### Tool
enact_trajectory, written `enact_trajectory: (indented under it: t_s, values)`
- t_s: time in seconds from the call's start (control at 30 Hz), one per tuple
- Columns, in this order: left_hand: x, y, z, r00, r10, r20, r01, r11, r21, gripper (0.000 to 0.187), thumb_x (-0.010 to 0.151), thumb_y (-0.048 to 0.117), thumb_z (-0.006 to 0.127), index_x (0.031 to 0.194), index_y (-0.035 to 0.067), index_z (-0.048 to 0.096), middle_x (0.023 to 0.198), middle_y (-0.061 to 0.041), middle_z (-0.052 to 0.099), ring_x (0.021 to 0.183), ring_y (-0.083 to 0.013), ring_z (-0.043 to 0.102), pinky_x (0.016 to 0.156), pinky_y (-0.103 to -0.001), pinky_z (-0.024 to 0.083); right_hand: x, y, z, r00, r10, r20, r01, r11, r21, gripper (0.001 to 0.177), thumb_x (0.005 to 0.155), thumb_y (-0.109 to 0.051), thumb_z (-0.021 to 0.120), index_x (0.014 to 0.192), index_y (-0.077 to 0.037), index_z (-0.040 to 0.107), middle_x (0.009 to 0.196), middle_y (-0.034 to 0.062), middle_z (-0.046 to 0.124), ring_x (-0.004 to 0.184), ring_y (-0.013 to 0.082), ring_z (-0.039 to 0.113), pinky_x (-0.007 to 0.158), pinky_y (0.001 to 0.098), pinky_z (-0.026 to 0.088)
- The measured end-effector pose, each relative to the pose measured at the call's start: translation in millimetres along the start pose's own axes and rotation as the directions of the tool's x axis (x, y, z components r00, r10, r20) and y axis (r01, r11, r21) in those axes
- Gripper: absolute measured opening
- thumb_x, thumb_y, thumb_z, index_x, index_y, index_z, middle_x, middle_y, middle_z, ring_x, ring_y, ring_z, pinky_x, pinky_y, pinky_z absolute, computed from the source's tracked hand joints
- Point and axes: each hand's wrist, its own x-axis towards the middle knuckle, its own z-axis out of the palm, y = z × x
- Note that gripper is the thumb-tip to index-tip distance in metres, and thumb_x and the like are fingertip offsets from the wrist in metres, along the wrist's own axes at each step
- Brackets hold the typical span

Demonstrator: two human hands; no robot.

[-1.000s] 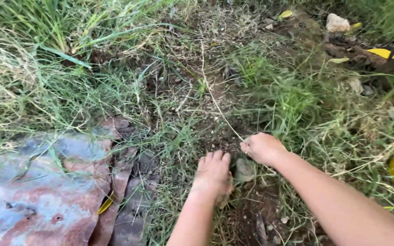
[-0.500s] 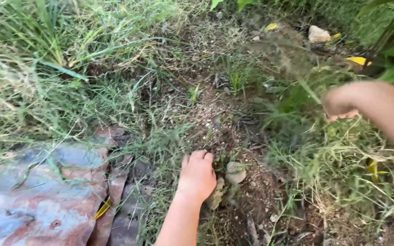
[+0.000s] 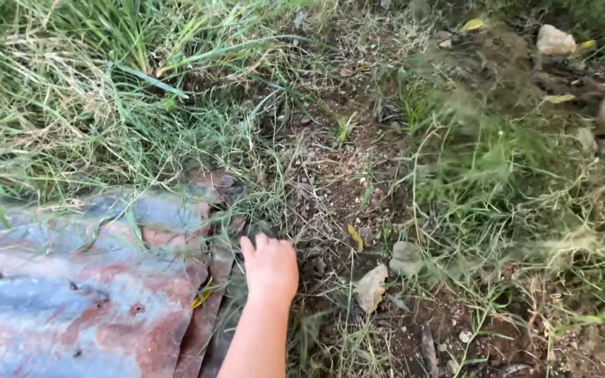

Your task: Pulling weeds and grass by hand from around a tree and near a stack of metal sheets.

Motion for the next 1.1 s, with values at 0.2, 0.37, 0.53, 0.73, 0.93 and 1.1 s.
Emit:
enact_trajectory:
  t_s: [0.2,0.37,0.53,0.73,0.93,1.1]
  values:
    - [11.9,20.6,-13.2,0.997,-0.067,0.026,0.071,0.924,-0.377,0.022,0.098,0.023,0.059,0.11,0.007,0.07,0.114,-0.014,0.072,0.109,-0.0345,0.07,0.095,-0.049,0.054,-28.7,-253.3,-198.9,0.724,0.658,-0.21,-0.599,0.749,0.283,0.022,0.094,-0.013,0.068,0.109,-0.005,0.082,0.099,0.0152,0.081,0.087,0.029,0.077,0.081,0.0415,0.064]
    - [17.2,33.0,-6.1,0.972,-0.233,0.028,0.189,0.708,-0.68,0.034,0.095,0.035,0.064,0.11,0.005,0.071,0.107,-0.021,0.073,0.104,-0.0406,0.07,0.092,-0.049,0.056,9.6,-438.7,-243.2,0.815,0.341,-0.469,0.194,0.602,0.775,0.055,0.088,-0.004,0.06,0.141,-0.014,0.055,0.146,0.0107,0.056,0.137,0.0269,0.052,0.119,0.0401,0.039]
    - [11.6,27.9,-49.5,0.967,-0.254,0.004,0.167,0.625,-0.762,0.031,0.087,0.031,0.069,0.105,0.006,0.075,0.105,-0.022,0.073,0.103,-0.0416,0.069,0.092,-0.049,0.056,104.7,-498.9,-185.7,0.764,0.237,-0.6,0.302,0.69,0.658,0.108,0.063,-0.019,0.086,0.155,-0.008,0.032,0.161,0.0187,0.031,0.148,0.0373,0.019,0.116,0.0552,0.014]
    - [16.7,24.3,-63.4,0.993,-0.111,-0.024,0.06,0.688,-0.723,0.023,0.087,0.024,0.067,0.099,0.01,0.08,0.103,-0.022,0.074,0.103,-0.0405,0.07,0.095,-0.049,0.055,154.2,-541.8,-156.5,0.582,0.341,-0.738,0.55,0.503,0.666,0.076,0.079,-0.021,0.08,0.148,-0.014,0.049,0.156,0.0172,0.043,0.147,0.0405,0.022,0.115,0.0572,0.013]
    - [18.1,42.5,-35.3,0.967,-0.129,-0.22,-0.058,0.727,-0.684,0.026,0.086,0.032,0.067,0.102,0.015,0.078,0.12,-0.016,0.066,0.119,-0.0361,0.056,0.102,-0.053,0.041,255.1,-555.0,-109.0,0.771,0.439,-0.461,0.607,-0.726,0.324,0.039,0.099,-0.034,0.051,0.121,-0.004,0.062,0.117,0.0139,0.066,0.109,0.0253,0.062,0.096,0.0395,0.05]
    - [41.2,60.9,24.1,0.93,-0.178,-0.322,-0.144,0.63,-0.763,0.029,0.091,0.033,0.062,0.105,0.01,0.07,0.124,-0.016,0.062,0.123,-0.037,0.053,0.101,-0.055,0.04,243.9,-570.2,-104.5,0.868,0.358,-0.343,0.421,-0.898,0.126,0.041,0.105,-0.036,0.04,0.105,-0.005,0.066,0.099,0.0083,0.07,0.093,0.0205,0.064,0.085,0.0371,0.051]
